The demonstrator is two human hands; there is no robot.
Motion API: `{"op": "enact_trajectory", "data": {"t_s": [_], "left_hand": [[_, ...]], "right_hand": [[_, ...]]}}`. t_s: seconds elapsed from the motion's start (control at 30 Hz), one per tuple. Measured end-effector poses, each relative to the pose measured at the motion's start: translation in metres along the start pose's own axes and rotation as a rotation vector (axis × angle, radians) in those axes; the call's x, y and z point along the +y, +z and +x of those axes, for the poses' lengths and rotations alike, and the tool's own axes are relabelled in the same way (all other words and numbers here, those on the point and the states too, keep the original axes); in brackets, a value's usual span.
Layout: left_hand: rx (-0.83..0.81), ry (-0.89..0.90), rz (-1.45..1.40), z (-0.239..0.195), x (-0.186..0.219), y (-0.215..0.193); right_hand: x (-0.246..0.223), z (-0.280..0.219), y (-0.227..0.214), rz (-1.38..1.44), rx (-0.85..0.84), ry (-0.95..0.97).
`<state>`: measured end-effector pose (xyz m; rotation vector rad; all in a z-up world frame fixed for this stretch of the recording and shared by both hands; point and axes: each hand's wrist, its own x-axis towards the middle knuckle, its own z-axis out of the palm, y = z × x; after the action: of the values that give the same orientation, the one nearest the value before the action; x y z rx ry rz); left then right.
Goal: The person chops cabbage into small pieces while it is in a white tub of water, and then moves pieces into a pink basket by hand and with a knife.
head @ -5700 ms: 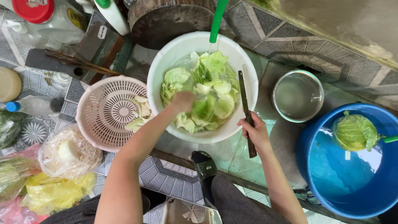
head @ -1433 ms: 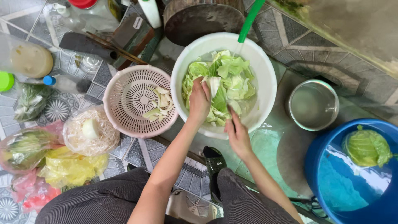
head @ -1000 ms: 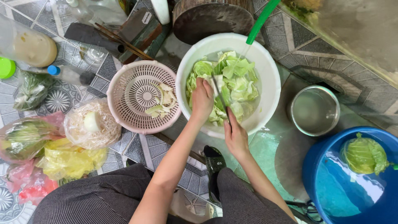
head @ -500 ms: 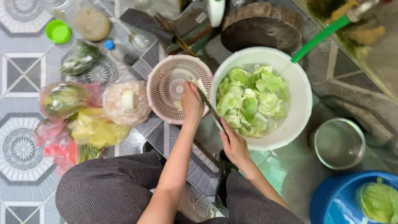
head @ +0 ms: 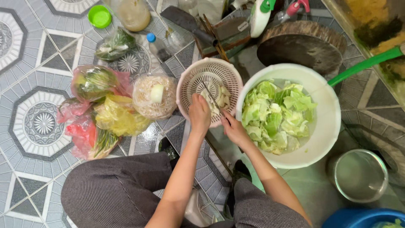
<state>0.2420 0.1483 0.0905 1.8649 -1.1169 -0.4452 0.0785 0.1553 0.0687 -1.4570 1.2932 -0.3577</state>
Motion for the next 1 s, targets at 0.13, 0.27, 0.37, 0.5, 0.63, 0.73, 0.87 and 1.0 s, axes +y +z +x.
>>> {"op": "enact_trajectory", "data": {"t_s": [0.13, 0.27, 0.37, 0.5, 0.63, 0.73, 0.87, 1.0], "left_hand": [[-0.033, -0.015, -0.141, 0.007, -0.008, -0.002], [-0.211, 0.019, -0.195, -0.013, 0.007, 0.042], [-0.574, -0.026, -0.179, -0.040, 0.036, 0.091], [-0.944, -0.114, -0.563, -0.048, 0.039, 0.153], [-0.829, 0.031, 0.207, -0.037, -0.001, 0.217], [-0.864, -0.106, 0.344, -0.045, -0.006, 0.250], [-1.025, -0.357, 0.040, -0.050, -0.009, 0.277], [-1.233, -0.227, -0.137, -0.061, 0.028, 0.296]], "right_hand": [[0.016, -0.009, -0.013, 0.211, -0.087, 0.152], [0.046, -0.049, -0.040, 0.593, 0.151, 0.124], [0.060, -0.081, -0.072, 0.708, 0.421, 0.167], [0.075, -0.117, -0.115, 0.791, 0.637, 0.187], [0.095, -0.145, -0.133, 0.800, 0.744, 0.207], [0.103, -0.157, -0.139, 0.836, 0.779, 0.275], [0.113, -0.170, -0.140, 0.907, 0.771, 0.352], [0.130, -0.170, -0.144, 0.955, 0.780, 0.294]]}}
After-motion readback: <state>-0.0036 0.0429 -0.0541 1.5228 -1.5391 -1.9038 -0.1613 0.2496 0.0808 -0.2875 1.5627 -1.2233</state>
